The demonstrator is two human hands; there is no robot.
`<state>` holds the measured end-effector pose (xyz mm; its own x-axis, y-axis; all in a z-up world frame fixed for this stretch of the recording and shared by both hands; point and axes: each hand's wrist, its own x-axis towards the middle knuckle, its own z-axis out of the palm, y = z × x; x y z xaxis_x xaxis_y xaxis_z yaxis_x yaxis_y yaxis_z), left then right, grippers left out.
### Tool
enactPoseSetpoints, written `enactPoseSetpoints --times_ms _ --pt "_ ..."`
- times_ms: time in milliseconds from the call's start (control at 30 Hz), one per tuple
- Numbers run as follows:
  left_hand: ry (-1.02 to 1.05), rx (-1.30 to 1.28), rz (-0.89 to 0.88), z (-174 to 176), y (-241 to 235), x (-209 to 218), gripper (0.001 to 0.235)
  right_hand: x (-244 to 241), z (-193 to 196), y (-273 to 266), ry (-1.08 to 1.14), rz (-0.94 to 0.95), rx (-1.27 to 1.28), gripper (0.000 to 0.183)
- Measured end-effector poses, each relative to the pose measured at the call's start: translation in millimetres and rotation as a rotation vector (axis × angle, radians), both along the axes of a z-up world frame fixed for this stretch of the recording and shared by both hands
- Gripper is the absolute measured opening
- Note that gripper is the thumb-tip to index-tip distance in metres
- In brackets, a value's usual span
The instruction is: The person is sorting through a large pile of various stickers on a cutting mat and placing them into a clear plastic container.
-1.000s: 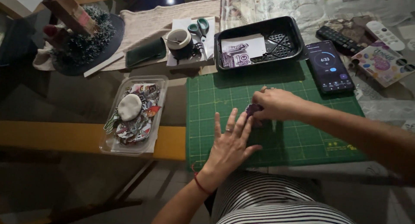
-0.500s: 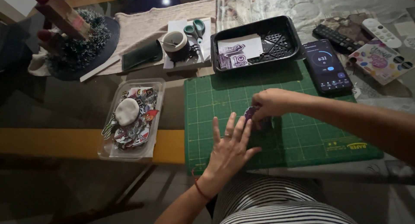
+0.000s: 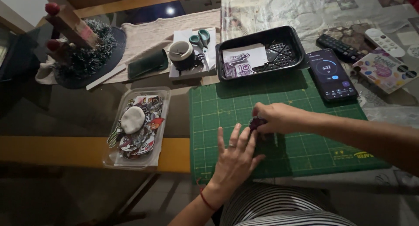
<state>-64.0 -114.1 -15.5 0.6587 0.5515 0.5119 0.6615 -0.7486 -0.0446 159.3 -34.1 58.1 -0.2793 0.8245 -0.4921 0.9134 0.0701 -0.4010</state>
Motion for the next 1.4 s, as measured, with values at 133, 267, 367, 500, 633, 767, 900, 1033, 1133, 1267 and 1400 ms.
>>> enactPoseSetpoints --times_ms 133,267,367,500,633,767,900,1033,1133,1267,1400 --pt "-0.013 0.018 0.007 0 2 -3 0.07 -1 11 -6 0.113 0.009 0.097 0.057" --pt "-0.005 0.029 0.033 -3 2 -4 0.072 0 9 -5 0.01 0.156 0.531 0.037" --pt "-0.009 0.019 0.039 -1 2 -2 0.068 2 -1 -1 -0.015 0.145 0.498 0.037" --pt "0.028 -0.061 0.037 -4 5 -3 0.073 -2 -8 -6 0.027 0.076 0.353 0.03" --pt "0.067 -0.093 0.056 -3 11 -1 0.08 4 -23 -11 -0.008 0.2 0.477 0.037" --pt "0.055 -0.028 0.041 1 32 0 0.09 18 -49 -9 0.078 0.303 0.697 0.047" --pt "0.039 0.059 -0.021 13 46 7 0.074 27 -52 -9 0.041 0.296 0.687 0.061" --pt "0.05 0.048 -0.03 0 60 13 0.085 31 -48 -5 0.14 0.174 0.555 0.062" --pt "0.035 0.031 -0.036 0 71 13 0.077 37 -53 -2 0.128 0.181 0.576 0.053" --pt "-0.093 -0.166 -0.069 0 88 15 0.08 37 -59 -2 0.12 0.248 0.636 0.036" --pt "-0.059 -0.194 -0.055 -11 95 21 0.069 30 -65 -6 0.054 0.235 0.596 0.04"
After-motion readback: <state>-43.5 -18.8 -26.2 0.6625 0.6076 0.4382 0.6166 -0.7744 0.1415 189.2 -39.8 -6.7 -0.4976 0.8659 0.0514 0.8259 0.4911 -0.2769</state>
